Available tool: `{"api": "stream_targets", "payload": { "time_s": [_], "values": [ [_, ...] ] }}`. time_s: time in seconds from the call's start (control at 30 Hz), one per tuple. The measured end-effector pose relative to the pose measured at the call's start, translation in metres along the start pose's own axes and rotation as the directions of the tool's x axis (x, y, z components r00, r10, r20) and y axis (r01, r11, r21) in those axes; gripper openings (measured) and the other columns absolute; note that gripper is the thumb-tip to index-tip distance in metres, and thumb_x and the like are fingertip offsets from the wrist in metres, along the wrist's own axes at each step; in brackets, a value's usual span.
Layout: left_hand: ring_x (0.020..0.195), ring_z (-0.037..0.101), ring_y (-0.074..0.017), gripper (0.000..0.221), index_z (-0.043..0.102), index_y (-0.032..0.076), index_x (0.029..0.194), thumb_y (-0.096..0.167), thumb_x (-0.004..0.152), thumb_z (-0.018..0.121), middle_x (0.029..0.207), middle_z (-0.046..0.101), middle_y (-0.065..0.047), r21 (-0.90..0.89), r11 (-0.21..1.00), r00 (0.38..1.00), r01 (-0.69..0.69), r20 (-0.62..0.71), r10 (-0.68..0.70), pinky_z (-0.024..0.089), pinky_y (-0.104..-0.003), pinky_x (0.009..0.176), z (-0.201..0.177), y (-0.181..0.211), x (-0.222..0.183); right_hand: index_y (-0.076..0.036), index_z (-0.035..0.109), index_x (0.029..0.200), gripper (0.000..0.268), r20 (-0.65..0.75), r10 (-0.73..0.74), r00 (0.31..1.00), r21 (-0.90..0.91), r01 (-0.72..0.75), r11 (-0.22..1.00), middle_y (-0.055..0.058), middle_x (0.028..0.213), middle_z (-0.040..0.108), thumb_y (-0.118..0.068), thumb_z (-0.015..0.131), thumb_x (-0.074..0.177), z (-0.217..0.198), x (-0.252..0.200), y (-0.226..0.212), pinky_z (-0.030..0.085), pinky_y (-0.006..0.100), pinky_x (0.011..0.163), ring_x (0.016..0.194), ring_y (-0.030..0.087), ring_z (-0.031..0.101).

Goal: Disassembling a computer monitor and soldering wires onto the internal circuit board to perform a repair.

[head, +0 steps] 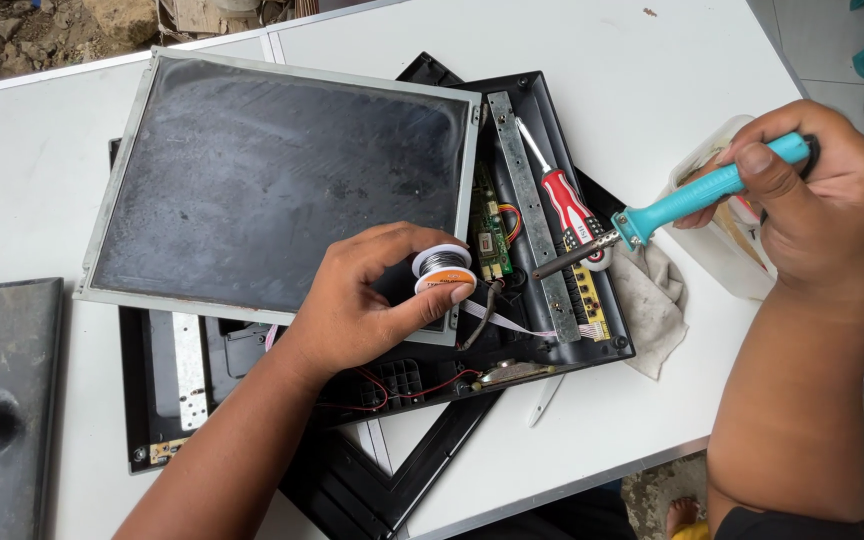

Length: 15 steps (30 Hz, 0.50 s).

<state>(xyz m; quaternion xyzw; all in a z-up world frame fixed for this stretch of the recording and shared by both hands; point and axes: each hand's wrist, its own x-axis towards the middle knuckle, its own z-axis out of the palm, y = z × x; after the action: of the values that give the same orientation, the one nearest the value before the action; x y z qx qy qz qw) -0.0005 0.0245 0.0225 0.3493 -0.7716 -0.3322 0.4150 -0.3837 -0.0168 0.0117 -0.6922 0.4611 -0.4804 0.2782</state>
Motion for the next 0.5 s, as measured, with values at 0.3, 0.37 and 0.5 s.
{"api": "stream_targets", "payload": {
  "time_s": [0.3, 0.37, 0.5],
  "values": [
    [0.093, 0.073, -0.0191, 0.024, 0.07, 0.007, 0.11, 0.024, 0.094, 0.073, 0.103, 0.075, -0.006, 0.043, 0.998, 0.999, -0.052, 0.0, 0.052, 0.056, -0.03, 0.085, 0.006, -0.005, 0.0, 0.011, 0.046, 0.109, 0.024, 0.08, -0.133, 0.988, -0.04, 0.136, 0.99, 0.033, 0.094, 0.063, -0.009, 0.057, 0.113, 0.009, -0.001, -0.013, 0.059, 0.04, 0.066, 0.079, 0.04, 0.071],
    [0.093, 0.073, -0.0194, 0.026, 0.07, 0.007, 0.111, 0.026, 0.094, 0.073, 0.103, 0.075, -0.006, 0.06, 0.997, 0.998, -0.057, 0.009, 0.057, 0.056, -0.031, 0.085, 0.009, -0.009, -0.001, 0.012, 0.046, 0.109, 0.024, 0.086, -0.126, 0.988, -0.035, 0.129, 0.991, 0.033, 0.092, 0.062, -0.009, 0.057, 0.112, 0.01, -0.001, -0.015, 0.06, 0.041, 0.066, 0.079, 0.041, 0.072],
    [0.093, 0.072, -0.0202, 0.027, 0.069, 0.006, 0.112, 0.025, 0.094, 0.074, 0.103, 0.075, -0.007, 0.064, 0.995, 0.997, -0.075, 0.023, 0.074, 0.056, -0.031, 0.084, 0.012, -0.011, -0.001, 0.013, 0.046, 0.108, 0.024, 0.089, -0.141, 0.986, -0.038, 0.144, 0.989, 0.033, 0.092, 0.061, -0.008, 0.057, 0.111, 0.01, -0.002, -0.015, 0.061, 0.042, 0.066, 0.081, 0.042, 0.073]
  ]
}}
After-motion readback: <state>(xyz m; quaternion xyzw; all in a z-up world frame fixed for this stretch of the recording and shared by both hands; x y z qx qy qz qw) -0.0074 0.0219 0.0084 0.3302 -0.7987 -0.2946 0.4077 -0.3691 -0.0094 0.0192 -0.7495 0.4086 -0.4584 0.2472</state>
